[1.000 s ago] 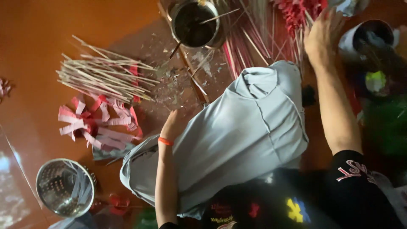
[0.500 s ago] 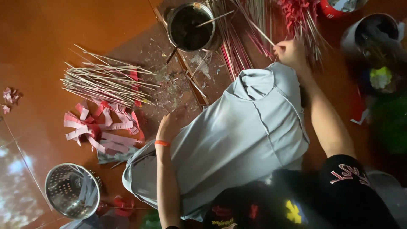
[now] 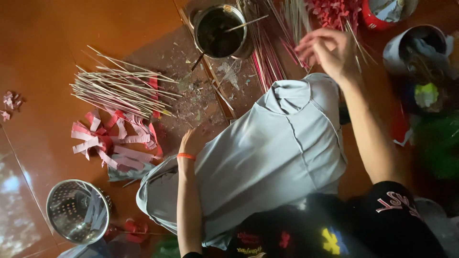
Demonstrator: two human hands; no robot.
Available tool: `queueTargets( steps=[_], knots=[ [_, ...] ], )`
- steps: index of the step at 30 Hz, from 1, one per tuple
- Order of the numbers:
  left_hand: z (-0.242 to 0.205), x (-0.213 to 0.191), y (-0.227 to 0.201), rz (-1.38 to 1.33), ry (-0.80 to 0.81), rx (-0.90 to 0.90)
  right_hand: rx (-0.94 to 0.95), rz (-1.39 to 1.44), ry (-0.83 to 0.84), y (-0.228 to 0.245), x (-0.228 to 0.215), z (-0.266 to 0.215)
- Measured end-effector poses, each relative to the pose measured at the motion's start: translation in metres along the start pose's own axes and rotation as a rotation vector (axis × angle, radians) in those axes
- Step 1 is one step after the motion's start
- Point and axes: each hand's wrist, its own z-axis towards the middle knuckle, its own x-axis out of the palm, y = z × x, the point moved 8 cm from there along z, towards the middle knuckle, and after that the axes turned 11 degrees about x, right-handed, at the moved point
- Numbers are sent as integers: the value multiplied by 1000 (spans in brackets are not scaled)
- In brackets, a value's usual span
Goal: Wrapping red paper strips around thin wooden sticks using adhesive to create decorative items.
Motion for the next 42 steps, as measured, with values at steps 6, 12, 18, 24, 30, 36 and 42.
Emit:
queueTargets(
  steps=[6,12,18,24,30,36,42],
  knots=[
    [11,25,18,125,19,217,-74,48,220,55,83,11],
    [5,9,7,90,-7,211,139,-161,165,18,144,38],
    [0,-7,-11,73,9,200,271,107,215,-51,168,37],
    [8,2,1,20,-67,225,241,170,204,-36,159,29],
    [6,0,-4,72,-65,230,81,48,100,-18,147,-18],
    [18,27,13,162,8,259,-121,-151,87,5,161,-22],
    [17,28,19,137,36,155,-90,-365,99,-9,175,-28]
  ],
)
